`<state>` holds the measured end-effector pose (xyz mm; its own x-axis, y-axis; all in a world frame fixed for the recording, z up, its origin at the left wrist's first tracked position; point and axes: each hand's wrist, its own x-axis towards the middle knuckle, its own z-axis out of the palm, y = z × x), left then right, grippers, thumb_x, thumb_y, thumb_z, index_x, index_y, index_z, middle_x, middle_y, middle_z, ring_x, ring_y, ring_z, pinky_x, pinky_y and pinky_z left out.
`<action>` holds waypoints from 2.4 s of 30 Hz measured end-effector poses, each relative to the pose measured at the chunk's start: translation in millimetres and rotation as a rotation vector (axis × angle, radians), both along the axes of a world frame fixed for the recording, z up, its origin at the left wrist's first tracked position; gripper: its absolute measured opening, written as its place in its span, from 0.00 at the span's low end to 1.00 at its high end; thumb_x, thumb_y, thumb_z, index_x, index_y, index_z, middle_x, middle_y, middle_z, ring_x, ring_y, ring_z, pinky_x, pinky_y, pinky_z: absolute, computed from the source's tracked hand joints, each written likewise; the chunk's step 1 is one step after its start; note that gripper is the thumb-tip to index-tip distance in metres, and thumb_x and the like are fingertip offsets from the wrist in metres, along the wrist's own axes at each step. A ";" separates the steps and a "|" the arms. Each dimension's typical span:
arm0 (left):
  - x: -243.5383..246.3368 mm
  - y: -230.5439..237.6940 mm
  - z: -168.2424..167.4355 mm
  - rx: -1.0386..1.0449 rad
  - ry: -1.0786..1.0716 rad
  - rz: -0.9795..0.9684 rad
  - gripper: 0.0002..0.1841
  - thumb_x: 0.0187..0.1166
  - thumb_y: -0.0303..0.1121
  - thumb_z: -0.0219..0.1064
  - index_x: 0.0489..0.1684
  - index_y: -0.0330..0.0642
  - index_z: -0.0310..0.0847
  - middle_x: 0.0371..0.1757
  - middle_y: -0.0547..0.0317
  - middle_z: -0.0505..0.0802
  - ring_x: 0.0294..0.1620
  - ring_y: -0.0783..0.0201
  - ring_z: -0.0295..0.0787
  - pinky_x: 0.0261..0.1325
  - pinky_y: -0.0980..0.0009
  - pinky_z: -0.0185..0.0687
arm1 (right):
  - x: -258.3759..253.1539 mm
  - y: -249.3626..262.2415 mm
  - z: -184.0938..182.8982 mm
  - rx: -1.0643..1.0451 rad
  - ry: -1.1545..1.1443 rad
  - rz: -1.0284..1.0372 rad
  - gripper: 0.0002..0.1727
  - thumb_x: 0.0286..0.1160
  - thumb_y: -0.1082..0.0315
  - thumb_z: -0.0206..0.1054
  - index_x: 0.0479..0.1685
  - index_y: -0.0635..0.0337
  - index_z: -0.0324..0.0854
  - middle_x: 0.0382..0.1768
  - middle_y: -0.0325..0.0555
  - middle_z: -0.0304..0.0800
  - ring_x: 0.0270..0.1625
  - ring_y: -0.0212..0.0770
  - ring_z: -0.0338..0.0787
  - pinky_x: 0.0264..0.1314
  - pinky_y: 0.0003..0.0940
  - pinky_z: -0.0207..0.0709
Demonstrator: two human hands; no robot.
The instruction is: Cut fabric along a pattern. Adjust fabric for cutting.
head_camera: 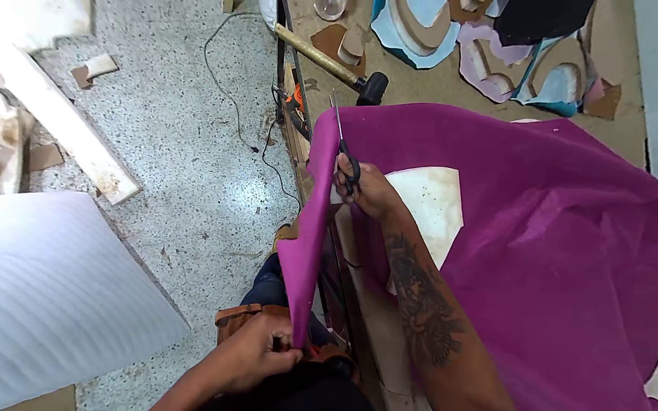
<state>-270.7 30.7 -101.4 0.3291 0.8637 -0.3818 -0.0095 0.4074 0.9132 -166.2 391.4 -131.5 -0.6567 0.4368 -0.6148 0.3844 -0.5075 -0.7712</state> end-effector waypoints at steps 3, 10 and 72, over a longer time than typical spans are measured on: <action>-24.4 -7.2 6.0 0.004 -0.009 -0.035 0.13 0.79 0.46 0.73 0.27 0.51 0.86 0.28 0.70 0.88 0.30 0.72 0.83 0.37 0.67 0.82 | -6.9 0.9 -2.2 -0.017 0.040 -0.028 0.29 0.83 0.37 0.61 0.31 0.56 0.82 0.28 0.41 0.82 0.23 0.34 0.77 0.21 0.28 0.70; -51.9 -2.8 27.0 0.058 0.072 -0.223 0.13 0.78 0.47 0.74 0.29 0.51 0.88 0.33 0.70 0.91 0.36 0.71 0.86 0.48 0.63 0.86 | -27.1 6.2 3.4 -0.001 0.087 -0.164 0.29 0.79 0.38 0.66 0.29 0.57 0.82 0.22 0.39 0.80 0.19 0.32 0.75 0.18 0.26 0.65; 167.9 165.4 -47.9 -0.418 -0.185 -0.684 0.27 0.95 0.48 0.44 0.75 0.42 0.80 0.68 0.47 0.90 0.67 0.52 0.89 0.74 0.53 0.82 | 171.2 -326.7 -4.7 -0.082 -0.132 -1.773 0.35 0.75 0.30 0.63 0.31 0.57 0.86 0.19 0.45 0.81 0.17 0.36 0.74 0.18 0.31 0.67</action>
